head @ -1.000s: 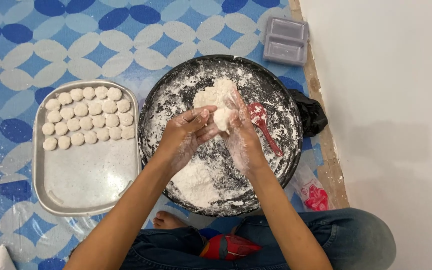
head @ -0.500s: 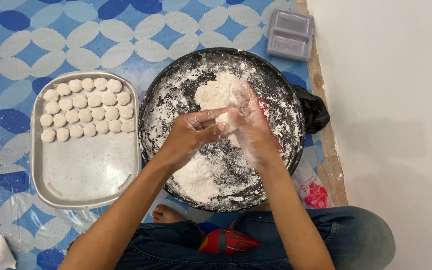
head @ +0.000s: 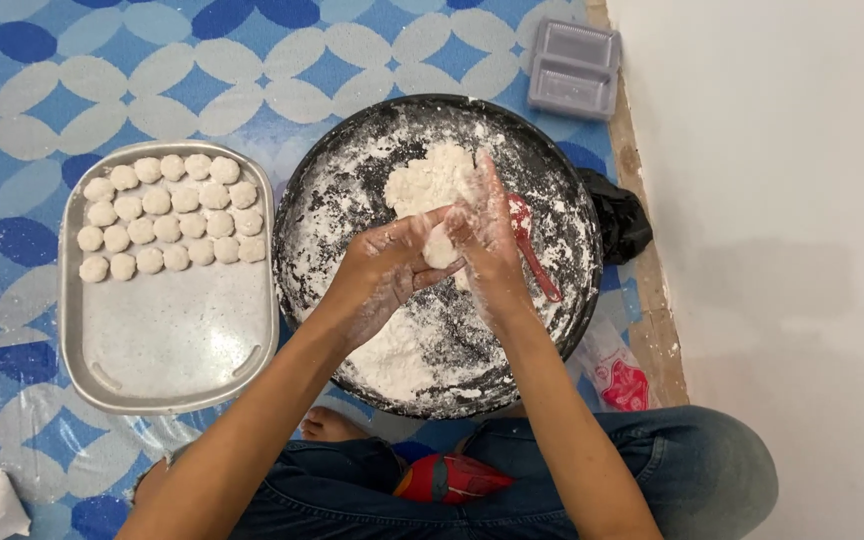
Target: The person is pinching off small pieces of dough from a large mass, rolling them into balls between their palms, and arranging them on a metal tray.
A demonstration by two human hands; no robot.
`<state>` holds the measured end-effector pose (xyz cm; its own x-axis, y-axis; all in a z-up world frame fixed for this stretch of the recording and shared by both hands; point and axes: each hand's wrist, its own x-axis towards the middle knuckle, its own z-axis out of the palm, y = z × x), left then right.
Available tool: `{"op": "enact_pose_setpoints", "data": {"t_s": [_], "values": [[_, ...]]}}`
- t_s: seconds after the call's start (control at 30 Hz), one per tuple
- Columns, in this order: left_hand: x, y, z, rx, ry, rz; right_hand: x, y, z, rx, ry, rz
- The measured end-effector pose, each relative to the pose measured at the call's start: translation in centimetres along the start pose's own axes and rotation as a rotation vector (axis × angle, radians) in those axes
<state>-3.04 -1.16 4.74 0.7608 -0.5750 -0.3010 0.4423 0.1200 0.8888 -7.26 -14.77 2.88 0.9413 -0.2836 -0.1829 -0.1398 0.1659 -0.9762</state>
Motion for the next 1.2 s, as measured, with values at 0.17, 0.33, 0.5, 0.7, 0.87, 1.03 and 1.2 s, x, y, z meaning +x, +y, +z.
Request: {"op": "enact_pose_setpoints", "data": {"t_s": [0.17,0.33,0.5,0.7,0.87,1.03,1.2], "values": [[0.6,-1.1,-1.0,0.058,0.025,0.037,0.4,1.3,-0.1,0.175,-0.036,0.091],[1.9,-3.4,-2.1,-0.127,-0.022,0.059,-0.3,0.5,0.2,0.005,-0.028,-0.021],[1.1,-1.0,-1.7,-0.115,0.057,0.057,-1.3,-0.7,1.5,0.001,-0.083,-0.086],[1.9,-2.4,-1.9,-0.291,-0.004,-0.017,-0.1,1.5,1.6,0.022,-0.03,-0.071],[1.4,-1.0,-3.0,-0.189,-0.018,-0.05,-0.5,0.5,1.3,0.011,0.007,-0.018],[2.6,-2.5,-3.5,-0.135,0.033,-0.039,0.4,2.9,0.3,0.31,-0.07,-0.008],[2.1,-2.3,-2.7,-0.311,0.03,-0.103,-0.5,-0.2,1.9,-0.175,0.036,0.017]]}}
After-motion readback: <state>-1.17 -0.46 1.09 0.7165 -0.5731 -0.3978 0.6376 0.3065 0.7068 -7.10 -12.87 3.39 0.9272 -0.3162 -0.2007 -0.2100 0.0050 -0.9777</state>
